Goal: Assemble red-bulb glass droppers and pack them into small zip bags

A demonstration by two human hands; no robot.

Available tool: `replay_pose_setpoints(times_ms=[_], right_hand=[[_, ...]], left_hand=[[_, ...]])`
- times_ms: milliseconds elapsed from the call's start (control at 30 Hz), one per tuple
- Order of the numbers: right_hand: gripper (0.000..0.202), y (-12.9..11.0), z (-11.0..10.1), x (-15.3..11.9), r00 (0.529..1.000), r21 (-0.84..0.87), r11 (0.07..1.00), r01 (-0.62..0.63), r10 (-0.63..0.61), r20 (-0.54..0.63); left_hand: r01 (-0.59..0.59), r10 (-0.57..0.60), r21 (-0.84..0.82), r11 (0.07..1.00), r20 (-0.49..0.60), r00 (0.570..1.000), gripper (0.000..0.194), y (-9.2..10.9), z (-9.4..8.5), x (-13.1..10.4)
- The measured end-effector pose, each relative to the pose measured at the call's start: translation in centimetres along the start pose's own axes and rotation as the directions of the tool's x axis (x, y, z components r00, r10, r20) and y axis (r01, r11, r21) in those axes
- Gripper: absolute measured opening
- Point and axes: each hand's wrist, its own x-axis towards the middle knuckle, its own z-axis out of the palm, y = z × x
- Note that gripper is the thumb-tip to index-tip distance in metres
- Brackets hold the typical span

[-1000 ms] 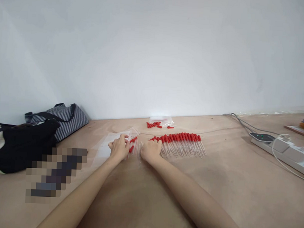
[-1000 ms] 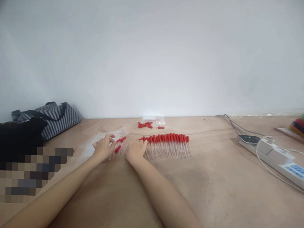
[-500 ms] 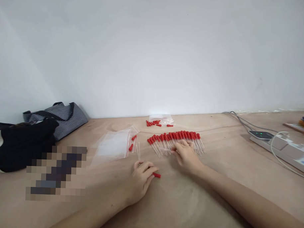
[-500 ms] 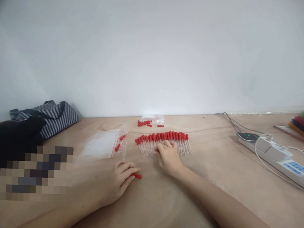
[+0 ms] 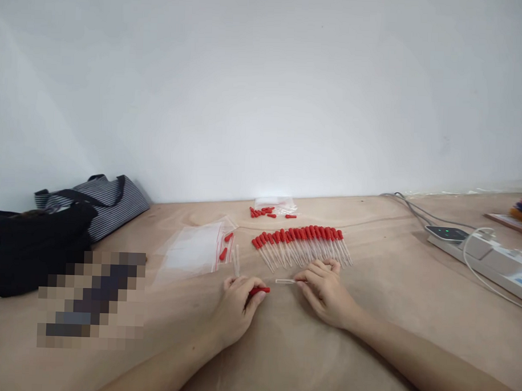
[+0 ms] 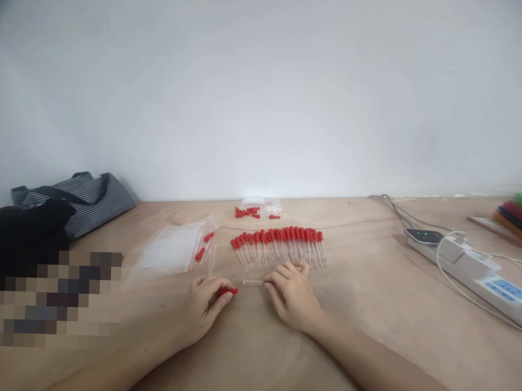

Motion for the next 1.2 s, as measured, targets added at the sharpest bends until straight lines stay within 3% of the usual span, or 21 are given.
replay_pose_setpoints(times_ms=[200, 500, 733, 1000, 1200], right_hand=[[0.016, -1.5, 0.3, -0.1, 0.998, 0.123, 0.991, -0.059, 0.057, 0.014], [0.014, -2.2, 1.0, -0.3, 0.999, 0.176, 0.984, 0.03, -0.027, -0.021], [0.018, -1.7, 1.8, -0.3, 0.983, 0.068, 0.987, 0.147, -0.138, -0.117], [0.023, -1.1, 1.5, 0.8, 0.928, -0.054, 0.943, 0.329, -0.333, -0.166], [0.017, -1.6, 1.6, 0.7, 0.962, 0.0, 0.97, 0.244, -0.243, -0.123]], left_hand=[[0.009, -0.009, -0.022, 1.0, -0.013, 1.0, 0.014, -0.2, -0.1, 0.1], [0.037, -0.037, -0.021, 0.999, -0.016, 0.999, 0.017, -0.2, -0.1, 0.2], [-0.016, 0.016, -0.023, 1.0, -0.015, 1.0, 0.017, 0.0, -0.3, 0.0], [-0.064, 0.064, 0.018, 0.998, -0.016, 0.998, 0.016, 0.0, -0.3, -0.1], [-0.12, 0.121, 0.038, 0.992, -0.035, 0.992, 0.016, 0.6, -0.7, -0.2]])
